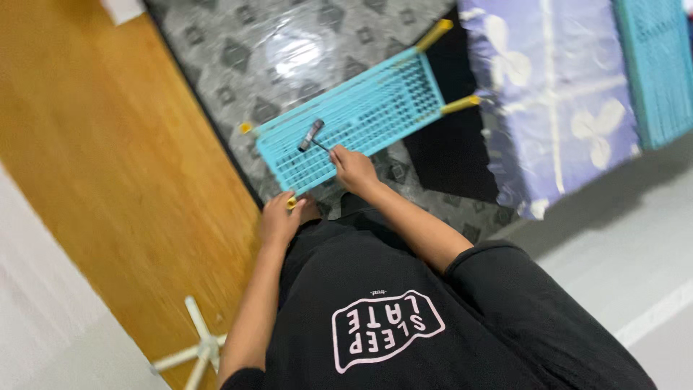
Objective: The person assembles a light blue plastic grid rack by inserting yellow plastic rods into the corner holes and tapping them in with a rubber mallet. The person repeats this process for multiple racks, stacking the completed units against a wall.
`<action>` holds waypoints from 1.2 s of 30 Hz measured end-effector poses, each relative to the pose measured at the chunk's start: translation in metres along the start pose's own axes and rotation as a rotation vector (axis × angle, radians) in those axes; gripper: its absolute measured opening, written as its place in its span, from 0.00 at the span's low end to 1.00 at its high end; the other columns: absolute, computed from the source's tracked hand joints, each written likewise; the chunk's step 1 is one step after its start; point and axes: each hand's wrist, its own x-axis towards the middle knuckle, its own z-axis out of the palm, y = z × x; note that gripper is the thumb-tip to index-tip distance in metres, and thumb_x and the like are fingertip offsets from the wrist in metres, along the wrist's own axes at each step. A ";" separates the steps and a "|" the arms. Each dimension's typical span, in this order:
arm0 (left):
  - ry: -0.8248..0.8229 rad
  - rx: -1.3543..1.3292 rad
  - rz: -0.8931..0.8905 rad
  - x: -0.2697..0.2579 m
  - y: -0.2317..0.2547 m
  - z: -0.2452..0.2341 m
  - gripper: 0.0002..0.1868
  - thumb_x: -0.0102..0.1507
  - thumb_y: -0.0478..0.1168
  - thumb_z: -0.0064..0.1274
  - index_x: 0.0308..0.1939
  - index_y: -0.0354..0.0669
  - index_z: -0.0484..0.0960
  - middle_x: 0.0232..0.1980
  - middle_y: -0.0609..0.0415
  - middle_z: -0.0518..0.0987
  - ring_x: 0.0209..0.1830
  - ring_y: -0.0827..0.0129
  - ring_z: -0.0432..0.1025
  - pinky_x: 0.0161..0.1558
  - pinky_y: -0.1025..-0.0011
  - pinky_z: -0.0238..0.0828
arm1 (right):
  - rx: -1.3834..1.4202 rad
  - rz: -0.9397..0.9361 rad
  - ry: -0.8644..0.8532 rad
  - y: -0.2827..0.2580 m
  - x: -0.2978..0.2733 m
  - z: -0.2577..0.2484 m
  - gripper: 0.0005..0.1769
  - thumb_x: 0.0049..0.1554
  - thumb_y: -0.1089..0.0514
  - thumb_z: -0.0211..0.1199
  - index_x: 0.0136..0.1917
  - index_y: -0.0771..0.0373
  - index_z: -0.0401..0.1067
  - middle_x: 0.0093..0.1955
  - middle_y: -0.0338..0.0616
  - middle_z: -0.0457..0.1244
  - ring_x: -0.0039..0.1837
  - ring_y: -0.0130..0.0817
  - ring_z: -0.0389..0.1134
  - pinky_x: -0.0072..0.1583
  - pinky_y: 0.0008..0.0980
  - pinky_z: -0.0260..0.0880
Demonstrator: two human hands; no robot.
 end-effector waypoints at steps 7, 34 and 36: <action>-0.062 -0.148 -0.150 -0.009 0.001 -0.002 0.22 0.74 0.51 0.42 0.61 0.42 0.81 0.58 0.42 0.82 0.59 0.51 0.77 0.60 0.61 0.71 | -0.046 0.184 0.553 0.123 -0.059 -0.155 0.11 0.65 0.56 0.50 0.46 0.62 0.71 0.43 0.60 0.68 0.47 0.61 0.71 0.48 0.52 0.68; 0.235 -0.695 -0.814 -0.033 -0.020 0.053 0.27 0.73 0.59 0.40 0.71 0.53 0.73 0.57 0.53 0.81 0.52 0.66 0.75 0.46 0.64 0.75 | -0.076 0.261 0.401 0.264 -0.058 -0.227 0.14 0.70 0.51 0.50 0.48 0.60 0.68 0.39 0.57 0.68 0.45 0.62 0.69 0.46 0.58 0.65; 0.262 -0.715 -0.830 -0.029 -0.016 0.058 0.28 0.73 0.60 0.40 0.71 0.52 0.72 0.57 0.52 0.81 0.51 0.66 0.75 0.45 0.64 0.74 | -0.104 0.263 0.401 0.267 -0.059 -0.228 0.13 0.70 0.51 0.50 0.48 0.60 0.69 0.39 0.57 0.68 0.45 0.62 0.69 0.46 0.59 0.64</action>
